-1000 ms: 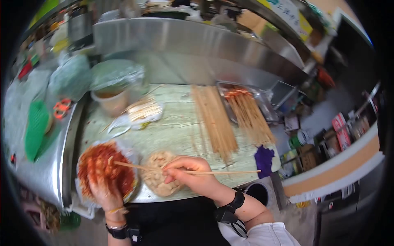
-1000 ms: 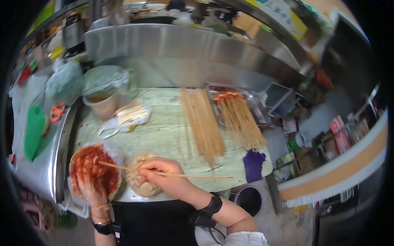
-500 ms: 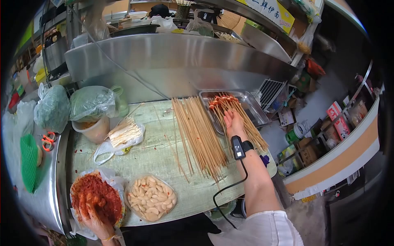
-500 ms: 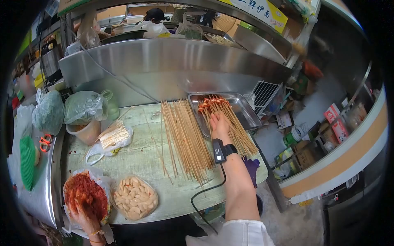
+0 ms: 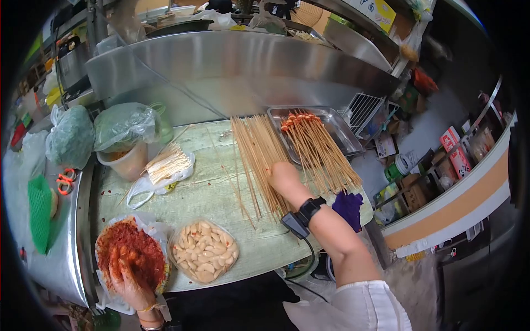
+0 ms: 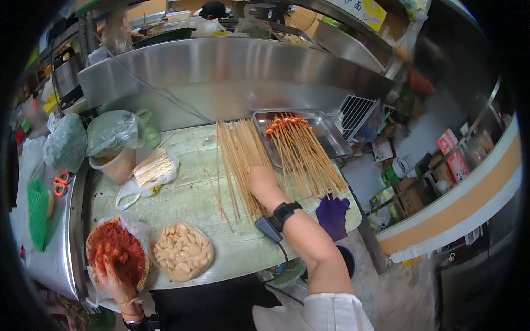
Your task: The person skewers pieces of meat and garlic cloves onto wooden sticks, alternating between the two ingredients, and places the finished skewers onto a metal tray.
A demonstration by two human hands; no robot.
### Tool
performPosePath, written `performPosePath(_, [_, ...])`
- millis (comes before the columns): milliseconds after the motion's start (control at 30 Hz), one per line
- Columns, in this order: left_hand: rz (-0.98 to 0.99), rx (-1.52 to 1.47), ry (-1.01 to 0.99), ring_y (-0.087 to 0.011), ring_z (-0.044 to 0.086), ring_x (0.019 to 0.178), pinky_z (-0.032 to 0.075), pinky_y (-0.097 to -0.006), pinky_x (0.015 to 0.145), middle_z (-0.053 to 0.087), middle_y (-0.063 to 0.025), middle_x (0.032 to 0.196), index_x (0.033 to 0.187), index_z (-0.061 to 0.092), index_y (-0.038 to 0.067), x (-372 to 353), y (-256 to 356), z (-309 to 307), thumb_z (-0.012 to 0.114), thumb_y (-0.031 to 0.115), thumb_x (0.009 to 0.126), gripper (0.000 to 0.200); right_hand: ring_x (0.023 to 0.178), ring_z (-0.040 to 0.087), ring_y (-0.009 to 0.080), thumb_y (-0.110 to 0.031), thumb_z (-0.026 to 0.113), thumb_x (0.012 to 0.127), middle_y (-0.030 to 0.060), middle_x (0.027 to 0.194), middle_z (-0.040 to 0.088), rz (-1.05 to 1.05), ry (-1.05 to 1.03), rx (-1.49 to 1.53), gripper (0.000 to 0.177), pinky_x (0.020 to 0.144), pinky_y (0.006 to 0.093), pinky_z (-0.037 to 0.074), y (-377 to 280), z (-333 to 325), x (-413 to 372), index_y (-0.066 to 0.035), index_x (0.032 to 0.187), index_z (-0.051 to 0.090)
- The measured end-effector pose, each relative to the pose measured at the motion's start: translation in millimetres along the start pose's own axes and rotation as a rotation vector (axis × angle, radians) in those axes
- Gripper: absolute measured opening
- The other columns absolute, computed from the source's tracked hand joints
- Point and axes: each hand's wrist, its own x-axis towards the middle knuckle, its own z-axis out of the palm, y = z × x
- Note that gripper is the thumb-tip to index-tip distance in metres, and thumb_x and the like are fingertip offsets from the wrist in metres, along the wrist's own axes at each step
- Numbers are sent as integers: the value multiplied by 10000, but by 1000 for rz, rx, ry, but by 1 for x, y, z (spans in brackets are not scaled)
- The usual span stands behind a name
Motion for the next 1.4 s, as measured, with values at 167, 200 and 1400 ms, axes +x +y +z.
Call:
performPosePath(167, [-18, -45, -12, -179, 578, 1007, 473, -293, 869, 584, -119, 1155, 1212, 499, -25, 1, 1, 1, 510, 108, 939, 304, 712, 650, 348, -188, 642, 735, 213, 725, 643, 69, -140, 78, 206, 705, 420, 511, -1, -12, 8, 5, 798, 676])
performPosePath(200, [-14, -44, -4, -179, 578, 1007, 473, -293, 869, 584, -119, 1155, 1212, 499, -25, 1, 2, 1, 510, 108, 939, 304, 712, 650, 348, -188, 642, 735, 213, 725, 643, 60, -142, 80, 206, 705, 420, 511, 1, -16, 7, 5, 798, 676])
performPosePath(1400, [-15, -66, -7, -165, 574, 994, 457, -289, 886, 600, -117, 1122, 1181, 532, -47, 6, 2, -1, 521, 63, 924, 280, 632, 592, 95, -137, 558, 920, 22, 792, 585, -113, -75, 1426, 90, 593, 214, 485, -129, -86, -84, -50, 905, 541])
